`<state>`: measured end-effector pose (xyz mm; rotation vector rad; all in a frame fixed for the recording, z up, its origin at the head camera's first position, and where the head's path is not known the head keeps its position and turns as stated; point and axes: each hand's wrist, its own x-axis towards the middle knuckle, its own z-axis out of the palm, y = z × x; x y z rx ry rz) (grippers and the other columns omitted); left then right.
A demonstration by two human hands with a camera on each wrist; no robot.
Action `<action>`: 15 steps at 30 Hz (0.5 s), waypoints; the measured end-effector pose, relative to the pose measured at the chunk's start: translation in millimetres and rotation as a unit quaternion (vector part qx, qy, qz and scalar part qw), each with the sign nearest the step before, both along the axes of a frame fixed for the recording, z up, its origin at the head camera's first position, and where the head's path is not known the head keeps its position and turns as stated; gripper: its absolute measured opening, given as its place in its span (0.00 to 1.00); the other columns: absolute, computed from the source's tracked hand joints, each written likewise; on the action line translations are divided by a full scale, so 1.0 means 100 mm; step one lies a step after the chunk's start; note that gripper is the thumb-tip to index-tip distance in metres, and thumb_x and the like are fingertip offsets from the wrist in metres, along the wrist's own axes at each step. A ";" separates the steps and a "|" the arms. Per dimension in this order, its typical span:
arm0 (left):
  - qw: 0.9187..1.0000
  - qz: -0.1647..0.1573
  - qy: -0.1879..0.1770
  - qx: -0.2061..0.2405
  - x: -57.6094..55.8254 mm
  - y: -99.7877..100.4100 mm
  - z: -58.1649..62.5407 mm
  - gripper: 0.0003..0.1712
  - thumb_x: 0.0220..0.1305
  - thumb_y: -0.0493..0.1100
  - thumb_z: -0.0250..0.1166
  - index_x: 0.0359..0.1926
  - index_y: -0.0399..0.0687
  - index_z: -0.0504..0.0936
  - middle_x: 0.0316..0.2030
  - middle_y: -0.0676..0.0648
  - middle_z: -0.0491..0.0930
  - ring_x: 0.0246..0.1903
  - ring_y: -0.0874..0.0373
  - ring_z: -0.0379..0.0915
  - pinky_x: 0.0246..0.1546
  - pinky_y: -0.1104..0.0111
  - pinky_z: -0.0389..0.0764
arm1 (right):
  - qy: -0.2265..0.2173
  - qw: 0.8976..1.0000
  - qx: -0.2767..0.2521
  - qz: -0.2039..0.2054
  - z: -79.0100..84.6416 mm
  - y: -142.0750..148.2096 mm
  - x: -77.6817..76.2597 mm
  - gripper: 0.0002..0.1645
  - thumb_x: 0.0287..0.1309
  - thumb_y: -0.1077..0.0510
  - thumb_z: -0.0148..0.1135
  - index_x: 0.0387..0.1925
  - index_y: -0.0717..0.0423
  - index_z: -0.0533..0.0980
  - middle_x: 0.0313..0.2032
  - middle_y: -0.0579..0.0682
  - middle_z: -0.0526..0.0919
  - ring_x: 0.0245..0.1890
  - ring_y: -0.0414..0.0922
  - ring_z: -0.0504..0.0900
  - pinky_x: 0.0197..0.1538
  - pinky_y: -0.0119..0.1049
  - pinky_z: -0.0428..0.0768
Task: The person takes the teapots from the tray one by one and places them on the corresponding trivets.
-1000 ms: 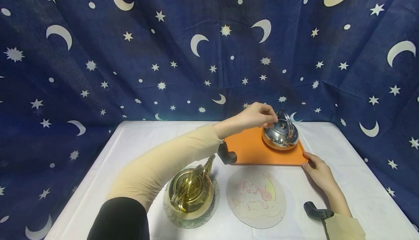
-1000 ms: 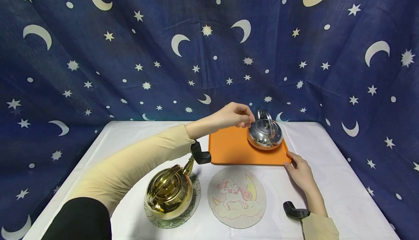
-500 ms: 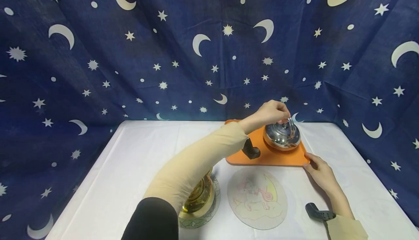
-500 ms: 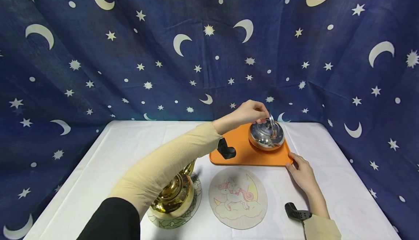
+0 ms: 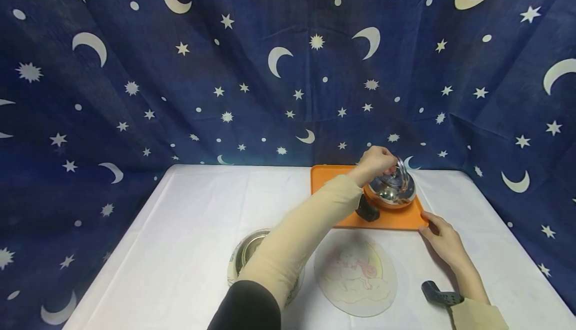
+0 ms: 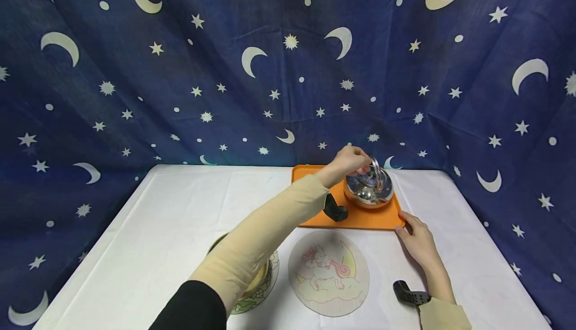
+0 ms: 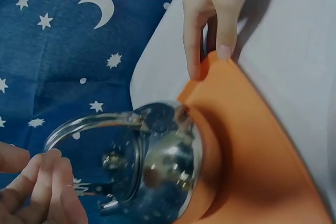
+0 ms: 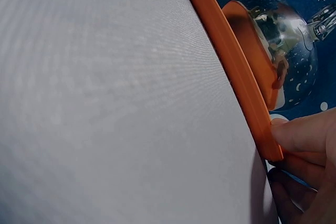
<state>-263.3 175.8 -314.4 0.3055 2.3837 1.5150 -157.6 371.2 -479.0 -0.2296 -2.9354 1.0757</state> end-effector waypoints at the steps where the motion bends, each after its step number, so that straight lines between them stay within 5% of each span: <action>1: 1.000 0.007 -0.014 0.015 0.01 0.01 -0.02 0.08 0.65 0.39 0.59 0.31 0.41 0.80 0.32 0.43 0.86 0.34 0.53 0.83 0.33 0.68 0.80 | 0.000 1.000 -0.001 0.000 0.00 0.00 0.00 0.34 0.71 0.53 0.46 0.68 0.71 0.56 0.67 0.75 0.57 0.66 0.73 0.55 0.64 0.66 0.59; 8: 0.991 0.055 -0.070 0.097 0.04 0.10 -0.16 0.05 0.64 0.36 0.59 0.31 0.40 0.78 0.36 0.38 0.86 0.40 0.47 0.84 0.43 0.60 0.82 | 0.004 1.000 -0.001 -0.002 -0.01 -0.02 0.00 0.33 0.70 0.54 0.46 0.68 0.71 0.57 0.66 0.75 0.58 0.66 0.73 0.56 0.63 0.66 0.60; 15: 0.964 0.123 -0.109 0.210 0.09 0.22 -0.33 0.03 0.60 0.35 0.63 0.36 0.42 0.79 0.36 0.41 0.86 0.41 0.47 0.84 0.49 0.56 0.81 | 0.002 1.000 -0.004 0.002 0.00 -0.01 0.00 0.33 0.71 0.54 0.46 0.68 0.71 0.56 0.66 0.75 0.58 0.66 0.73 0.56 0.64 0.66 0.60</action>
